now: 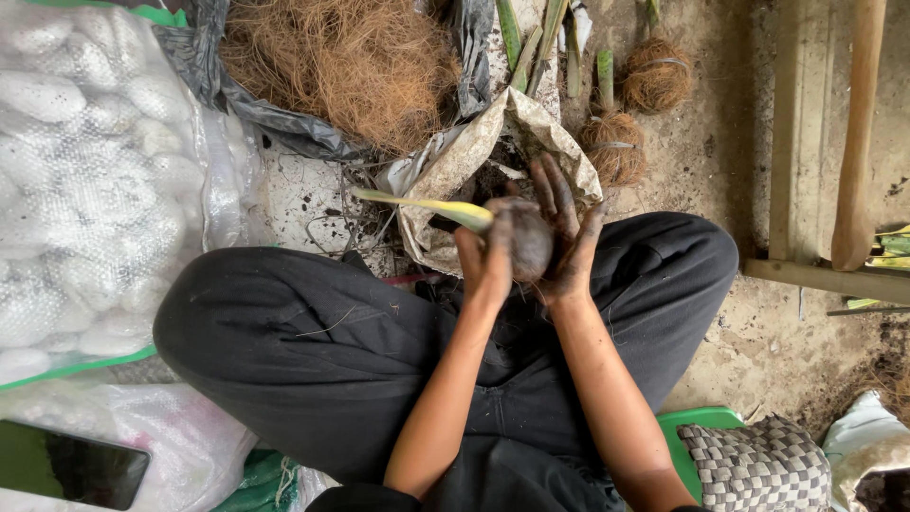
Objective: The person sits cross-legged and wraps a small plant with a long leaf in a ball of dark soil or compost. They repeatedly press and shape the soil around the plant base with both hands, occasionally adding more soil from a nearby sack.
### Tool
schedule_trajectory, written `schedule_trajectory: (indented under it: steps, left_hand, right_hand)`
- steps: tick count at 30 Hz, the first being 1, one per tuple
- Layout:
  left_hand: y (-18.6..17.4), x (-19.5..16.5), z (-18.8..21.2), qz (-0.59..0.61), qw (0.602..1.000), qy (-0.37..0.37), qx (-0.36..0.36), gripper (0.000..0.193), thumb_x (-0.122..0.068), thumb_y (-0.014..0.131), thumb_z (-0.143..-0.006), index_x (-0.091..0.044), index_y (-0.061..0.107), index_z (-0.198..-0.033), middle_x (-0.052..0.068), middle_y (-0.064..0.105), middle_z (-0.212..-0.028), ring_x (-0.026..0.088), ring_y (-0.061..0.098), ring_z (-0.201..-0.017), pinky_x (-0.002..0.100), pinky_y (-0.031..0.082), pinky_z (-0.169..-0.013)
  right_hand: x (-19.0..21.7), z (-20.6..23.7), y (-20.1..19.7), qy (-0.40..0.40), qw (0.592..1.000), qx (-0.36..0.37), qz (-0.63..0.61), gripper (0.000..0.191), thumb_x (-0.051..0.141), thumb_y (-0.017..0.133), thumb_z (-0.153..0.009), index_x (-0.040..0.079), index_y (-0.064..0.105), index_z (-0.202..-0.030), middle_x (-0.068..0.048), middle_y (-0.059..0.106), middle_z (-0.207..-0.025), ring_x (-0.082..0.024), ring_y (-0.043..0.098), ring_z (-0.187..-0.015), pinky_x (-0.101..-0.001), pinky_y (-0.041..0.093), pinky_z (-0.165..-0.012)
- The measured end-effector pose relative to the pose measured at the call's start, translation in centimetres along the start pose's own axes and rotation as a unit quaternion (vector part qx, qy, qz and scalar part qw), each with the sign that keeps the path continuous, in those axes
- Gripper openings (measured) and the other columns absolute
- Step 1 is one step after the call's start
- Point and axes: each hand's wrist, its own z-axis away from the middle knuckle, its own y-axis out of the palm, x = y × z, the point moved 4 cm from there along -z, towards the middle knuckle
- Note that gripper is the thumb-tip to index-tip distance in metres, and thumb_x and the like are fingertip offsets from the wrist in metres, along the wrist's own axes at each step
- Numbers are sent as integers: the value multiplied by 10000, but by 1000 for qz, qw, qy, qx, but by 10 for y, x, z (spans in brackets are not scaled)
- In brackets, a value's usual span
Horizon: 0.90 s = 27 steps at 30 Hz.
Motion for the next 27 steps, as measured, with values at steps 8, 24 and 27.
schedule_trajectory:
  steps: [8, 24, 27]
  left_hand:
    - [7, -46, 3, -153, 972, 177, 0, 367, -249, 638, -940, -59, 613, -1253, 108, 623, -1306, 268, 548, -1304, 470, 400, -1195]
    - [5, -3, -2, 308, 919, -244, -27, 441, -395, 673, -955, -23, 654, -1192, 87, 701, -1087, 274, 704, -957, 479, 576, -939]
    - [-1, -1, -5, 299, 947, -119, -6, 286, -209, 725, -1024, 7, 671, -1204, 96, 700, -1112, 190, 687, -941, 355, 584, -854]
  right_hand:
    - [-13, 3, -10, -12, 998, 31, 56, 995, 705, 622, -908, 40, 356, -1597, -187, 395, -1633, -298, 447, -1477, -436, 381, -1241]
    - [20, 24, 28, -417, 770, -2, 484, 493, 351, 403, -1089, -43, 602, -1308, -193, 661, -1308, -404, 533, -1361, -523, 205, -1257]
    - [18, 21, 36, -348, 771, -48, 531, 563, 426, 468, -1080, -10, 574, -1420, -147, 697, -1371, -379, 621, -1402, -571, 226, -1347]
